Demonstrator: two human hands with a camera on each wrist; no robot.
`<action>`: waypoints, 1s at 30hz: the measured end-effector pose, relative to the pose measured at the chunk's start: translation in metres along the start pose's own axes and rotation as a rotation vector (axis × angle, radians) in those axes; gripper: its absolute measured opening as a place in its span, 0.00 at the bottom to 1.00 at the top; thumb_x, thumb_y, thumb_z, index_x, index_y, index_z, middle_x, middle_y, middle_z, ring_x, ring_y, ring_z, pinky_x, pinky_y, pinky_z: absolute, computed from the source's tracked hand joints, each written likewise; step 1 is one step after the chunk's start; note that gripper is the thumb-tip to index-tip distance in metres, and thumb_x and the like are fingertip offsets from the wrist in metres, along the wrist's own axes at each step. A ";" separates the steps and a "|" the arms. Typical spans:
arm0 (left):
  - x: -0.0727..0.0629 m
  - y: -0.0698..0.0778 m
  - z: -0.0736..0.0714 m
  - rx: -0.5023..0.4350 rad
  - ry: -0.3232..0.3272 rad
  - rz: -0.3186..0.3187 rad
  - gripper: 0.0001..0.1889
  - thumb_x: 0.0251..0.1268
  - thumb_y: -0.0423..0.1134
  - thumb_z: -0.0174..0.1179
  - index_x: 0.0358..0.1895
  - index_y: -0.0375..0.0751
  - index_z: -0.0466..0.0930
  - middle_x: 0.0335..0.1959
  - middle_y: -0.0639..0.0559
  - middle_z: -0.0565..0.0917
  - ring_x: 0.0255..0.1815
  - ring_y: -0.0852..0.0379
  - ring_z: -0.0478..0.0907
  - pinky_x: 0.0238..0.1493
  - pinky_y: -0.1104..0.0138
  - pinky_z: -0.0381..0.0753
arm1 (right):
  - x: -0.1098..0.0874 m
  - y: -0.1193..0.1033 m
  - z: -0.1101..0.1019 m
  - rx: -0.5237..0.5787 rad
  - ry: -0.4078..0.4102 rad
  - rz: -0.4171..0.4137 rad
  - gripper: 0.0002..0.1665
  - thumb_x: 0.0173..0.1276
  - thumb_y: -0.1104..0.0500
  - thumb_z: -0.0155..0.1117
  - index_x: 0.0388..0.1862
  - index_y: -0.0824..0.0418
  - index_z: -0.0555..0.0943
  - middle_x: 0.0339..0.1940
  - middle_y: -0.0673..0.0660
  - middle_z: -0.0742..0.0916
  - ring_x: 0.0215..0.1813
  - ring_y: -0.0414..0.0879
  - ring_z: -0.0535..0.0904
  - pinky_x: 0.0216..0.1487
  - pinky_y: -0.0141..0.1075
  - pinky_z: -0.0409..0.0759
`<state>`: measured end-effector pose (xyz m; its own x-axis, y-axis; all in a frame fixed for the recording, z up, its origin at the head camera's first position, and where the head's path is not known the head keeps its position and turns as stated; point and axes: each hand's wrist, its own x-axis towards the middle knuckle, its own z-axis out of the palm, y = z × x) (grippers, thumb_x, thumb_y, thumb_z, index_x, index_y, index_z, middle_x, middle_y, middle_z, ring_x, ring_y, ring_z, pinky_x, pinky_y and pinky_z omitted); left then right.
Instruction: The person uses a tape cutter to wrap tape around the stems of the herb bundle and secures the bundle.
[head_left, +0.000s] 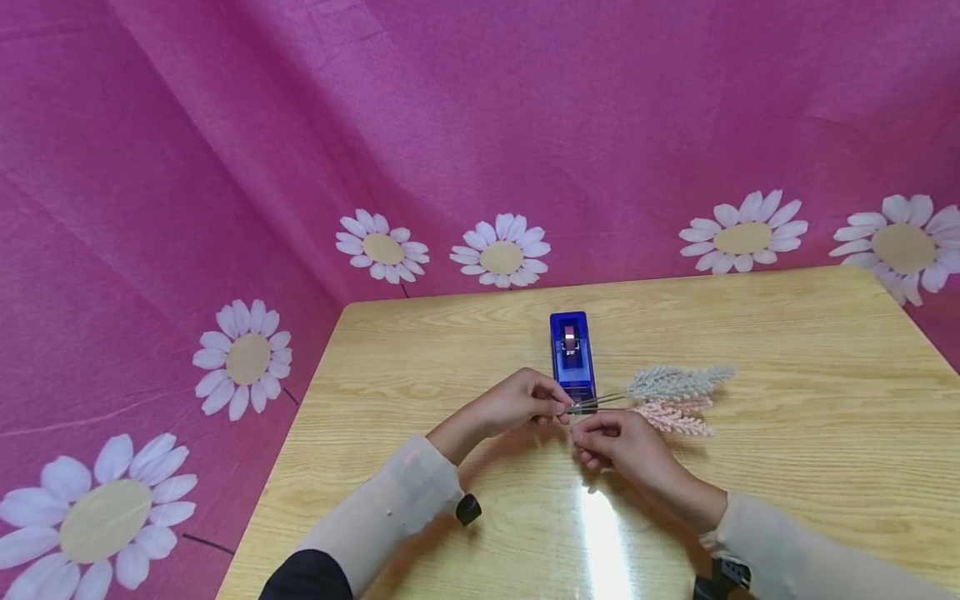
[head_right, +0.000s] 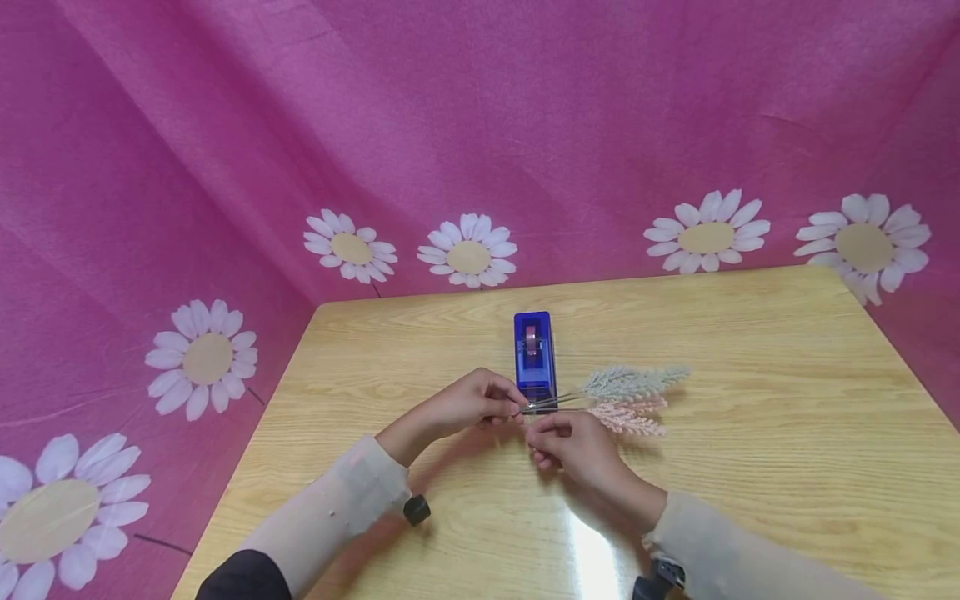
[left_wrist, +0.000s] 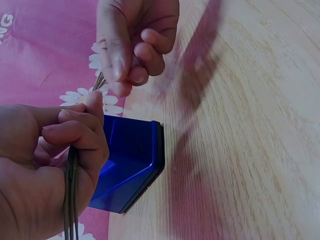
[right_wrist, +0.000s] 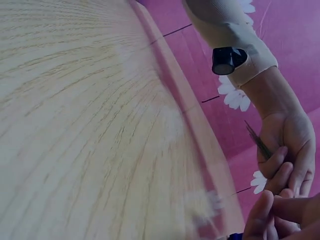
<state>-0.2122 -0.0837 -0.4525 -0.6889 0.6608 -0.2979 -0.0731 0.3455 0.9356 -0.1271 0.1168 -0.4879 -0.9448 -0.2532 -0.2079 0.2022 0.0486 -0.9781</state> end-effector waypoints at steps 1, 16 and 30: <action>0.000 0.000 0.000 -0.006 0.001 -0.004 0.10 0.75 0.24 0.55 0.50 0.23 0.84 0.34 0.40 0.89 0.26 0.59 0.73 0.32 0.67 0.74 | 0.001 0.001 0.000 0.015 0.001 0.001 0.16 0.72 0.70 0.65 0.52 0.83 0.80 0.32 0.63 0.89 0.30 0.43 0.85 0.37 0.35 0.87; 0.000 0.000 0.003 -0.086 0.009 -0.054 0.04 0.77 0.28 0.56 0.41 0.34 0.80 0.33 0.35 0.88 0.20 0.60 0.68 0.24 0.65 0.64 | 0.022 0.014 -0.001 0.277 0.102 0.043 0.16 0.76 0.71 0.58 0.57 0.82 0.78 0.35 0.57 0.90 0.35 0.41 0.86 0.41 0.32 0.86; -0.002 0.002 0.003 -0.038 0.018 0.019 0.05 0.73 0.32 0.63 0.39 0.33 0.84 0.34 0.27 0.84 0.16 0.60 0.61 0.19 0.68 0.60 | 0.027 0.011 -0.002 0.436 0.114 0.056 0.13 0.78 0.70 0.55 0.38 0.59 0.85 0.32 0.52 0.89 0.31 0.38 0.84 0.38 0.29 0.84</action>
<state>-0.2084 -0.0823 -0.4504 -0.7033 0.6548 -0.2768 -0.0870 0.3071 0.9477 -0.1514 0.1128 -0.5044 -0.9467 -0.1525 -0.2838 0.3206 -0.3582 -0.8769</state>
